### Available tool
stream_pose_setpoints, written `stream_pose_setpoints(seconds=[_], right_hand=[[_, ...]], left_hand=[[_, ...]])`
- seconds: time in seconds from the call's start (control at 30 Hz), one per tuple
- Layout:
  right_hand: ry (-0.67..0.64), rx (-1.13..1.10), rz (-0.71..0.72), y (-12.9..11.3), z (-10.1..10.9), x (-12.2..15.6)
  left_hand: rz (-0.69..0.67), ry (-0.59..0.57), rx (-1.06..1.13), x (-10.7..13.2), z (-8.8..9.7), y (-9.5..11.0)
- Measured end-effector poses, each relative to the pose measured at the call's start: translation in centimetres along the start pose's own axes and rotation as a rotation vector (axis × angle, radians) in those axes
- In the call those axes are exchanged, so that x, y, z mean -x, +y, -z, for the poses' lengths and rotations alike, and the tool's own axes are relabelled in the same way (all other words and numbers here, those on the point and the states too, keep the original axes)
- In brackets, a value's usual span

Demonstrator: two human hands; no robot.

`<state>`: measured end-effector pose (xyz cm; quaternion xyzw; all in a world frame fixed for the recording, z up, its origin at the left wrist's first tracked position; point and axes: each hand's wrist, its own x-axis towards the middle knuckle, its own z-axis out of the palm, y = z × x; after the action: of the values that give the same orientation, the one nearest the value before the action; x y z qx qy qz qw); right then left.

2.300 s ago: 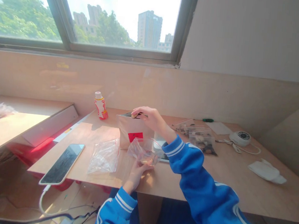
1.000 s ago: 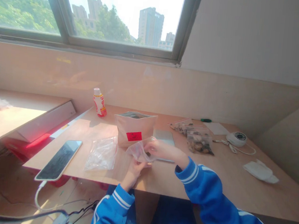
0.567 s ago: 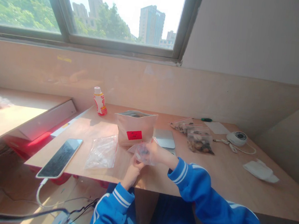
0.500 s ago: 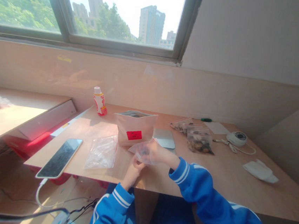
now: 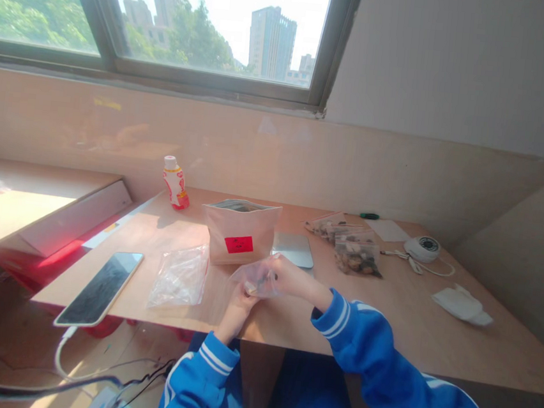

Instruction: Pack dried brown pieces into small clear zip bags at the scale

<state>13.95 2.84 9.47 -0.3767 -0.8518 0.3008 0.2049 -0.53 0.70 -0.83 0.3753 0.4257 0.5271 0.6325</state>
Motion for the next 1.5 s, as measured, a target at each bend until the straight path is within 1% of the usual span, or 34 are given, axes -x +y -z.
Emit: stream_pose_setpoints(seconds=[0.1,0.17,0.27,0.37,0.4,0.47,0.5,0.57,0.63,0.7,0.8,0.87,0.93,1.03,1.2,1.3,1.43,1.5], right_hand=[[0.111,-0.01,-0.097,-0.2,0.7,0.2],[0.199,-0.059,-0.163,-0.4,1.4,0.5],[0.257,-0.205,-0.179,-0.9,3.1,1.0],[0.318,-0.369,-0.148,-1.9,5.2,0.9],[0.368,-0.41,-0.125,-2.5,5.9,0.6],[0.509,-0.447,-0.063,-3.7,7.0,-0.5],[0.589,-0.433,-0.025,-4.3,7.4,-1.3],[0.72,-0.337,0.053,-5.3,7.7,-3.1],[0.791,-0.174,0.114,-5.8,7.4,-5.0],[0.777,-0.02,0.158,-5.7,6.7,-6.6],[0.673,0.11,0.193,-4.8,5.5,-7.7],[0.642,0.161,0.204,-4.3,5.0,-7.7],[0.623,0.214,0.217,-3.9,4.6,-7.4],[0.559,0.315,0.226,-3.8,4.3,-7.0],[0.537,0.5,0.169,-4.5,4.1,-7.0],[0.522,0.539,0.146,-4.9,4.1,-7.0],[0.522,0.517,0.147,-4.7,3.8,-6.7],[0.514,0.49,0.158,-4.5,3.6,-6.3]], left_hand=[[-0.022,-0.032,-0.061,0.1,-0.2,-0.1],[0.001,-0.051,-0.043,0.4,-0.4,0.1],[0.051,-0.087,0.02,1.0,-0.7,0.7],[0.109,-0.117,0.062,1.4,-0.8,1.2],[0.12,-0.114,0.06,1.4,-0.8,1.2],[0.132,-0.094,0.057,1.4,-0.7,1.1],[0.135,-0.087,0.061,1.3,-0.7,1.0],[0.146,-0.09,0.069,1.2,-0.7,0.8],[0.17,-0.101,0.073,1.2,-0.9,0.8],[0.18,-0.105,0.066,1.2,-1.1,0.8],[0.124,-0.102,0.031,1.0,-1.2,0.8],[0.07,-0.103,0.008,0.8,-1.1,0.6],[0.052,-0.098,-0.001,0.6,-0.9,0.4],[0.055,-0.097,0.005,0.4,-0.7,0.1],[0.085,-0.121,0.014,0.4,-0.8,0.3],[0.112,-0.131,0.031,0.5,-0.8,0.3],[0.071,-0.17,0.061,0.5,-0.8,0.4],[0.066,-0.167,0.058,0.7,-0.9,0.6]])
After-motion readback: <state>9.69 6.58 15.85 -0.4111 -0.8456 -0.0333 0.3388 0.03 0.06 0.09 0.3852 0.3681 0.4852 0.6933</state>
